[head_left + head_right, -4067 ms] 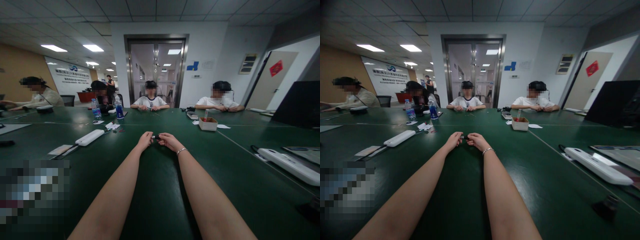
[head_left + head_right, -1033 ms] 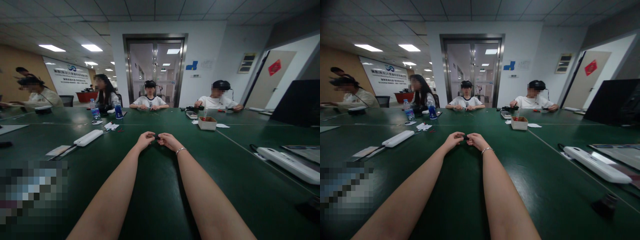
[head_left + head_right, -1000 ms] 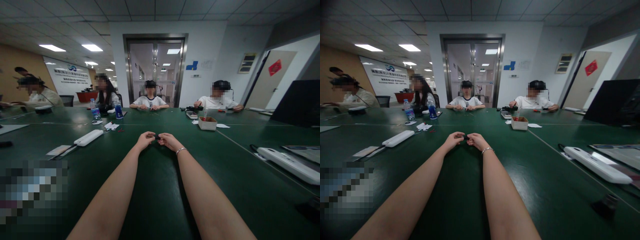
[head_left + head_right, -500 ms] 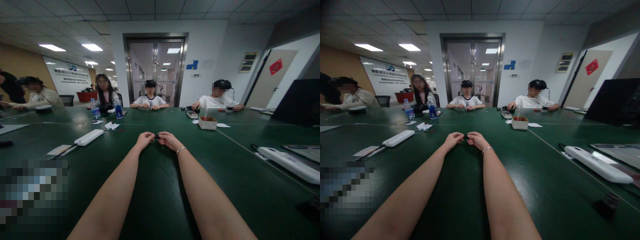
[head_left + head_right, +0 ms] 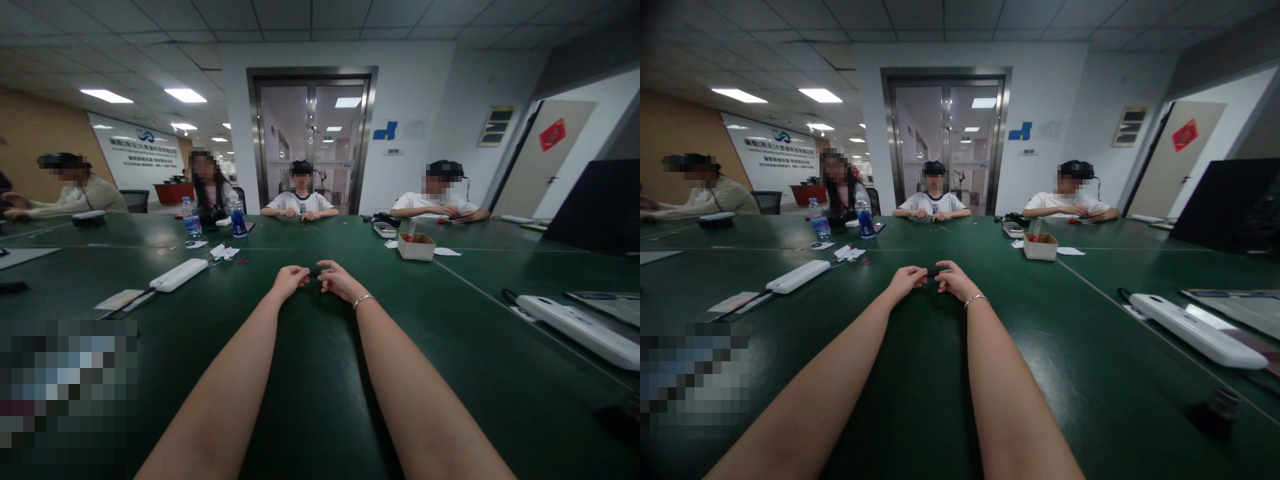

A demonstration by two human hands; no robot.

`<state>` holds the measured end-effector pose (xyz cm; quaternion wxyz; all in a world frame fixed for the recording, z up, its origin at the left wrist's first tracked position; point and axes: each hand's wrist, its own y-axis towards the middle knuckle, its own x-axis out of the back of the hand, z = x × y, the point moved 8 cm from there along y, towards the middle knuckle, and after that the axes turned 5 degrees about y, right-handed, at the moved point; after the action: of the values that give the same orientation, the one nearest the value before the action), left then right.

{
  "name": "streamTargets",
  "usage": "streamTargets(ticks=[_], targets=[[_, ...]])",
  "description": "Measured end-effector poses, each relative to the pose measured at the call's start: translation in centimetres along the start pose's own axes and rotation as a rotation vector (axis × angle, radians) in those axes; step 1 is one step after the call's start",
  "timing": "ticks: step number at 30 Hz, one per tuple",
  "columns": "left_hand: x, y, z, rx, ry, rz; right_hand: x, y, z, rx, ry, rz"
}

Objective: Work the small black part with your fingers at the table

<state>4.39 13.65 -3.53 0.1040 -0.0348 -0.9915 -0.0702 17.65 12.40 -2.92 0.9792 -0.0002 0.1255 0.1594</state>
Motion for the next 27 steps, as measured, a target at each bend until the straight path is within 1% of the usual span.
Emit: streamTargets(ticks=[2, 5, 7, 11, 13, 16, 18, 22, 24, 27], targets=[[0.0, 0.0, 0.0, -0.001, -0.004, 0.0, -0.1, -0.1, -0.1, -0.018, 0.028, 0.015], [0.0, 0.0, 0.0, -0.001, -0.009, 0.002, -0.1, 0.0, -0.3, -0.05, -0.031, -0.003], [0.0, 0.0, 0.1, 0.003, -0.014, -0.002, 0.0, 0.1, -0.2, -0.027, -0.066, -0.023], [0.0, 0.0, 0.1, 0.004, -0.021, -0.003, 0.1, 0.1, 0.2, 0.039, -0.012, -0.021], [0.0, 0.0, 0.0, 0.004, -0.021, -0.002, 0.1, 0.2, -0.1, 0.008, -0.009, -0.018], [0.0, 0.0, -0.1, 0.004, -0.016, -0.003, 0.3, 0.6, -0.7, -0.042, -0.076, -0.048], [0.0, -0.1, -0.1, 0.001, -0.014, -0.003, 0.4, 0.7, -0.7, -0.039, -0.102, -0.067], [0.1, -0.1, -0.1, 0.011, -0.022, -0.019, 0.3, 0.3, -0.2, -0.001, -0.001, -0.036], [0.1, -0.1, -0.1, 0.014, -0.026, -0.021, 0.4, 0.2, -0.4, -0.027, 0.029, -0.037], [0.1, -0.1, 0.0, 0.008, -0.029, -0.017, 0.6, 0.4, -0.8, -0.069, -0.017, -0.068]])
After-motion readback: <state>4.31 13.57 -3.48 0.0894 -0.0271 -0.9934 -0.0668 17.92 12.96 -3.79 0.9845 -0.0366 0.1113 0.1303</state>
